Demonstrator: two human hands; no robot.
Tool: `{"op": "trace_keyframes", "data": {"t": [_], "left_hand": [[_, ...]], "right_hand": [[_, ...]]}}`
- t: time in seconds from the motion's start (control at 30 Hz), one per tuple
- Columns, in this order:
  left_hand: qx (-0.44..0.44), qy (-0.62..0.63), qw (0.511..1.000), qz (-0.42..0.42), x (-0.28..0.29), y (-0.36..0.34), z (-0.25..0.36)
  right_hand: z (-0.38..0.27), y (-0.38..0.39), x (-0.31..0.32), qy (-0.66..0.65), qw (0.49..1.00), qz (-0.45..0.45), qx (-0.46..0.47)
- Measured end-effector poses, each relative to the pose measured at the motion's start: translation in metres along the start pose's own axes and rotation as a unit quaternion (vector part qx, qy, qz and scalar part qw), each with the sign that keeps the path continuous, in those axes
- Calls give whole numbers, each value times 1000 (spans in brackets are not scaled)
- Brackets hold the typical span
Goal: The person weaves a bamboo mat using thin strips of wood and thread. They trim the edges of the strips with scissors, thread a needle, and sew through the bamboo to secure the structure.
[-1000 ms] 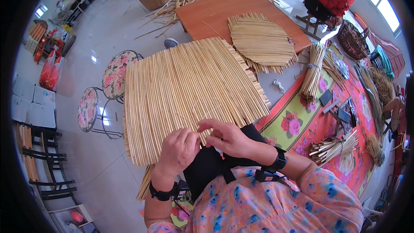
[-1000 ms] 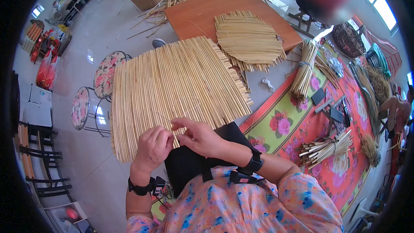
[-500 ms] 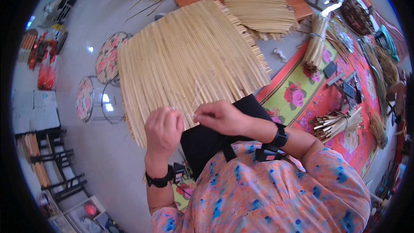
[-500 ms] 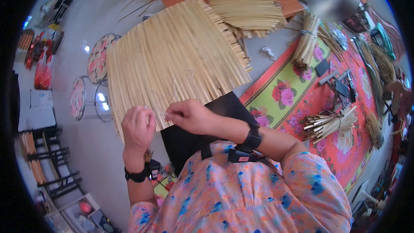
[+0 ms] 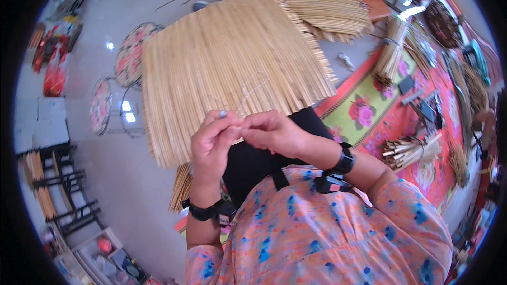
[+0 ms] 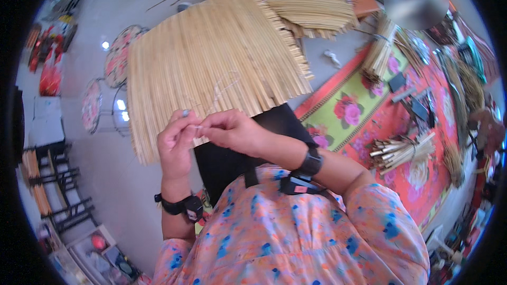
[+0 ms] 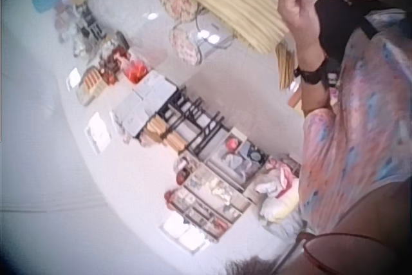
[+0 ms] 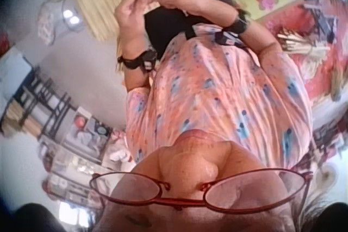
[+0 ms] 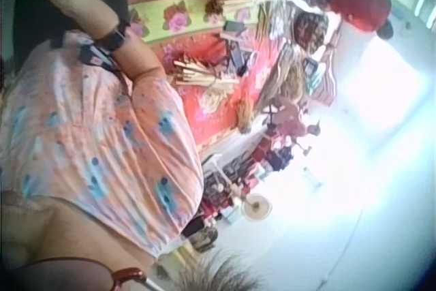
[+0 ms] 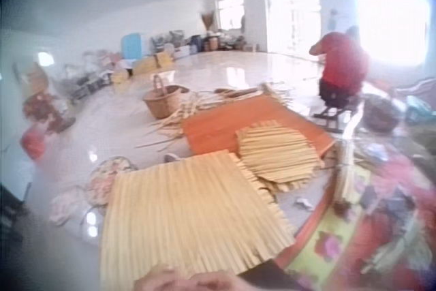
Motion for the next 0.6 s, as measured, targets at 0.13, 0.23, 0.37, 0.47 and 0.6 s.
{"op": "trace_keyframes", "data": {"t": [0.13, 0.23, 0.37, 0.47, 0.6], "left_hand": [[-8, -15, 1000, 16, 1, 0, -1], [0, 11, 999, 42, -2, 1, -3], [-1, 43, 997, 66, -2, 1, -11], [22, 65, 995, 76, 0, 3, -8], [37, 86, 990, 102, -4, 2, -12]], "right_hand": [[22, -7, 4, -56, 996, -52, 54], [19, -5, 5, -61, 996, -41, 57], [19, -6, 3, -28, 997, -13, 77], [22, -9, -1, -2, 997, -13, 81], [21, -5, 1, -50, 998, -12, 45]]}}
Point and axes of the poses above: each hand's wrist, its own y-axis away from the middle knuckle, its own x-axis out of the back of the hand, z = x × y, the point moved 1 cm from there along -y, towards the middle knuckle
